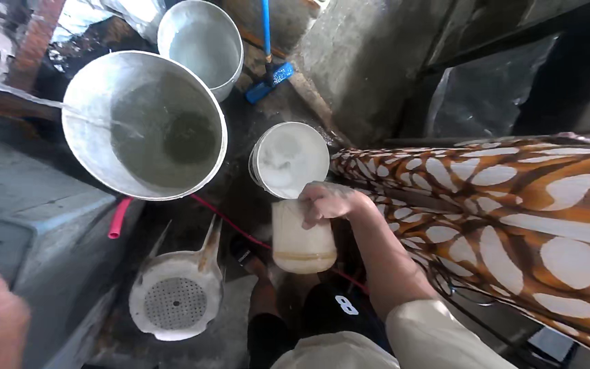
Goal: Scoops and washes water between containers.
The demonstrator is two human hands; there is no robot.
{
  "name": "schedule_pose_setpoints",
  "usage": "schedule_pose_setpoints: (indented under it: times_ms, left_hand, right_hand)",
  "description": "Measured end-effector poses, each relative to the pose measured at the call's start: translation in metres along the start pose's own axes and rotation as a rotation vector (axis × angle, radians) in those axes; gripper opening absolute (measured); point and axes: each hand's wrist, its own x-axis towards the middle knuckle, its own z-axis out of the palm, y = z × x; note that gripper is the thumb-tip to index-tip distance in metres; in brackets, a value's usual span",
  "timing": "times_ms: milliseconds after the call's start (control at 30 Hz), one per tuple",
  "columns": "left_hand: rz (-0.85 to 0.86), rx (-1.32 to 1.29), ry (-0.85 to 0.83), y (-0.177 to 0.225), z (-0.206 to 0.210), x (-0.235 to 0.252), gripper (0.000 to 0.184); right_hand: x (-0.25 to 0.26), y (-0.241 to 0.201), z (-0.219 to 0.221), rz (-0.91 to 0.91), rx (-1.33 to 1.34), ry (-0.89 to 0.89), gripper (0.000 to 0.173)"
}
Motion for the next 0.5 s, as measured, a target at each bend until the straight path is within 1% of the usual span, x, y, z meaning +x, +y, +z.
schedule_pose_setpoints:
  times_ms: [67, 100, 133, 167, 200, 233, 267, 333, 367, 400, 467, 500]
  left_hand:
    - [0.011, -0.01, 0.005, -0.007, 0.002, 0.001, 0.057]
    - [-0.004, -0.005, -0.004, -0.009, 0.002, 0.001, 0.06]
    - [-0.018, -0.001, -0.017, -0.01, 0.002, 0.001, 0.062]
    - [-0.018, 0.0, -0.019, -0.011, 0.002, 0.002, 0.062]
    - [-0.019, 0.002, -0.015, -0.011, 0.003, 0.002, 0.062]
    - [-0.022, 0.001, -0.009, -0.011, 0.003, 0.002, 0.061]
    - [-0.028, 0.005, -0.007, -0.011, 0.002, 0.003, 0.059]
    - [-0.024, 0.008, 0.002, -0.011, 0.002, 0.002, 0.058]
    - [-0.008, 0.008, 0.014, -0.01, 0.003, 0.001, 0.057]
    - [0.019, 0.015, 0.034, -0.008, 0.004, 0.002, 0.056]
    - [0.083, 0.051, 0.075, -0.008, 0.003, 0.004, 0.052]
    - [0.099, 0.065, 0.083, -0.008, 0.003, 0.005, 0.051]
  right_hand:
    - [0.002, -0.025, 0.004, -0.384, 0.17, 0.177, 0.009]
    - [0.011, -0.044, 0.009, -0.555, 0.289, 0.279, 0.008]
    - [0.024, -0.066, 0.013, -0.674, 0.373, 0.382, 0.007]
    - [0.046, -0.088, 0.012, -0.758, 0.396, 0.465, 0.008]
    - [0.075, -0.11, 0.01, -0.77, 0.372, 0.549, 0.014]
    - [0.107, -0.131, 0.007, -0.72, 0.332, 0.611, 0.022]
    - [0.144, -0.151, 0.003, -0.654, 0.327, 0.625, 0.029]
    - [0.217, -0.181, 0.001, -0.525, 0.499, 0.548, 0.037]
    - [0.249, -0.19, 0.003, -0.45, 0.623, 0.492, 0.043]
    - [0.275, -0.196, 0.005, -0.361, 0.681, 0.449, 0.05]
    - [0.318, -0.202, 0.014, -0.25, 0.614, 0.38, 0.063]
    - [0.335, -0.203, 0.02, -0.234, 0.545, 0.371, 0.063]
